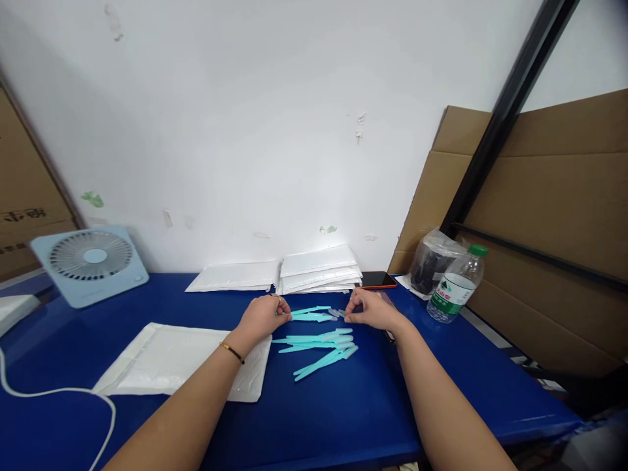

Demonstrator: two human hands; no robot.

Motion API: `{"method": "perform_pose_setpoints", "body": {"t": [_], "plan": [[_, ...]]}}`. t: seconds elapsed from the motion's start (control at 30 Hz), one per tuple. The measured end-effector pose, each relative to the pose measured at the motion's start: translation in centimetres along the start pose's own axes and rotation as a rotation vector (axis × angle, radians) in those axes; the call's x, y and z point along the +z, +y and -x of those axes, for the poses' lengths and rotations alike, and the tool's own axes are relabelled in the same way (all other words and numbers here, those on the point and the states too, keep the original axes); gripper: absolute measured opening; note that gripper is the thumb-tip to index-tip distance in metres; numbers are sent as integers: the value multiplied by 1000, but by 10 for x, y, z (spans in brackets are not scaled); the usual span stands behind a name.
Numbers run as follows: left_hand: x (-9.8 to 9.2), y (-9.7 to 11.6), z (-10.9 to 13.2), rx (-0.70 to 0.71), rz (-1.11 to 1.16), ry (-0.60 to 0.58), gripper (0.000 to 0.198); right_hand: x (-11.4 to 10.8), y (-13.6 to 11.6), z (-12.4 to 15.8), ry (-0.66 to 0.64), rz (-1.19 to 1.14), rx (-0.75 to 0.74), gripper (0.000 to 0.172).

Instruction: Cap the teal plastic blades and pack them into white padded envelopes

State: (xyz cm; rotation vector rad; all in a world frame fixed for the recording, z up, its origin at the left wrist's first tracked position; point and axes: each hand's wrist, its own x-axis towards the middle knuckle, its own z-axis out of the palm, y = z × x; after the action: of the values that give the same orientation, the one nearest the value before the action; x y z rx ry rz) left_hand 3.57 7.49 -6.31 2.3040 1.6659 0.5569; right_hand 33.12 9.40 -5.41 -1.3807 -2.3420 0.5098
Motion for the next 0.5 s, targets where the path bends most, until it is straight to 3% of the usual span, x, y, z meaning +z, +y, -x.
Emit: {"method": "perform_pose_setpoints", "body": {"t": [0.1, 0.17, 0.3, 0.5], "plan": [[4, 9, 3, 73, 50, -63, 25, 2, -3, 2, -157, 9, -46, 21], [7, 14, 4, 125, 62, -106, 28, 5, -6, 1, -187, 23, -61, 19], [10, 16, 6, 189, 51, -130, 28, 12, -12, -2, -128, 25, -82, 17], [9, 13, 4, 176, -22, -73, 28, 15, -15, -3, -9, 66, -115, 13]]}}
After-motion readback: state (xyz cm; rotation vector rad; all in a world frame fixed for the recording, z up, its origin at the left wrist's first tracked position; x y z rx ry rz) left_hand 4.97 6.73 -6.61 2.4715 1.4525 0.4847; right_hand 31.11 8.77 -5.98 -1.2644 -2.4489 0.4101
